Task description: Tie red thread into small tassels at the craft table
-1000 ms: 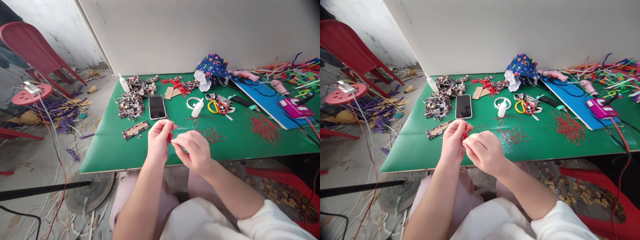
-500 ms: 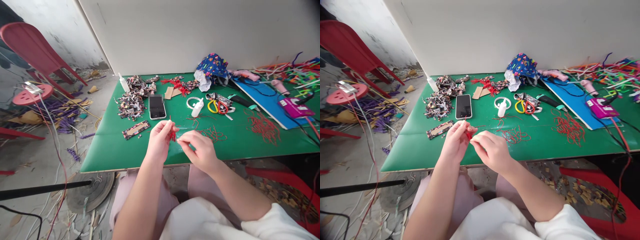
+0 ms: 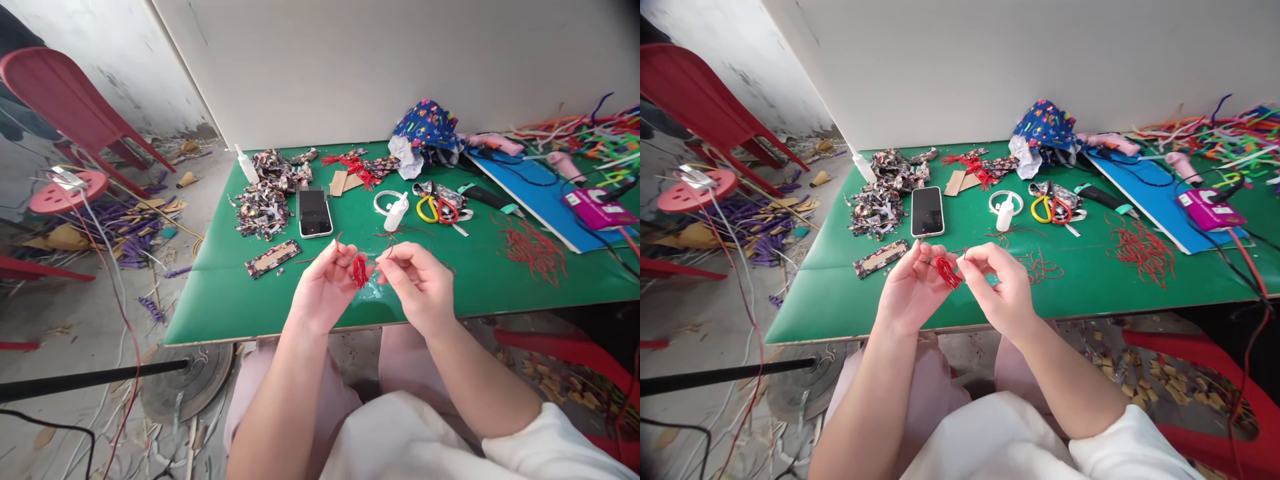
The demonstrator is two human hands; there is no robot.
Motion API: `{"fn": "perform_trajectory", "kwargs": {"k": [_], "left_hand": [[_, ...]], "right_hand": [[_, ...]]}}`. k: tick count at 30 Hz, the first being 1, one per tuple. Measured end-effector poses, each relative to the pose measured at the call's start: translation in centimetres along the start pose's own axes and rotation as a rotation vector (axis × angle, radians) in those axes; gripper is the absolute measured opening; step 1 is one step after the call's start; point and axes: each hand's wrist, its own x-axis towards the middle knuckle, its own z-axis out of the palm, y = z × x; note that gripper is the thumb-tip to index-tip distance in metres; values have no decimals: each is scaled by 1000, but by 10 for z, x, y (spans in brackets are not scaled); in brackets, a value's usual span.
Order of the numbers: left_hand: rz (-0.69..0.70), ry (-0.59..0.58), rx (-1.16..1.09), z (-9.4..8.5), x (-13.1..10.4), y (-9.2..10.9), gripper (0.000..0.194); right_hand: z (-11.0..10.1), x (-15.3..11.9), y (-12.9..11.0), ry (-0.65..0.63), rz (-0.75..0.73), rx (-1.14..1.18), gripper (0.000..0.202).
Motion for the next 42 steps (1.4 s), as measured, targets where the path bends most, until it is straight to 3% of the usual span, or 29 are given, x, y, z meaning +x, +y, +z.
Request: {"fn": "perform_trajectory", "kwargs": {"k": [5, 11, 15, 22, 29, 37, 42], "left_hand": [[76, -47, 82, -4, 2, -2, 12], [130, -70, 241, -6, 7, -8, 17], [138, -5, 278, -10, 13, -11, 17], [334, 40, 409, -7, 15, -14, 13], [362, 38, 625, -3, 10, -17, 14], [390, 126, 836, 4, 6, -16, 20], [417, 82, 840, 5, 4, -16, 30]], "right_hand": [[-2, 4, -1, 2, 60, 91, 4], [-1, 19, 9, -15, 522, 677, 8], [-1, 24, 18, 24, 674, 804, 10], [-3, 22, 24, 42, 449, 468, 9], [-3, 20, 20, -20, 278, 261, 9], [-4, 21, 19, -61, 337, 277, 14], [-3, 23, 17, -126, 421, 453, 12]]}}
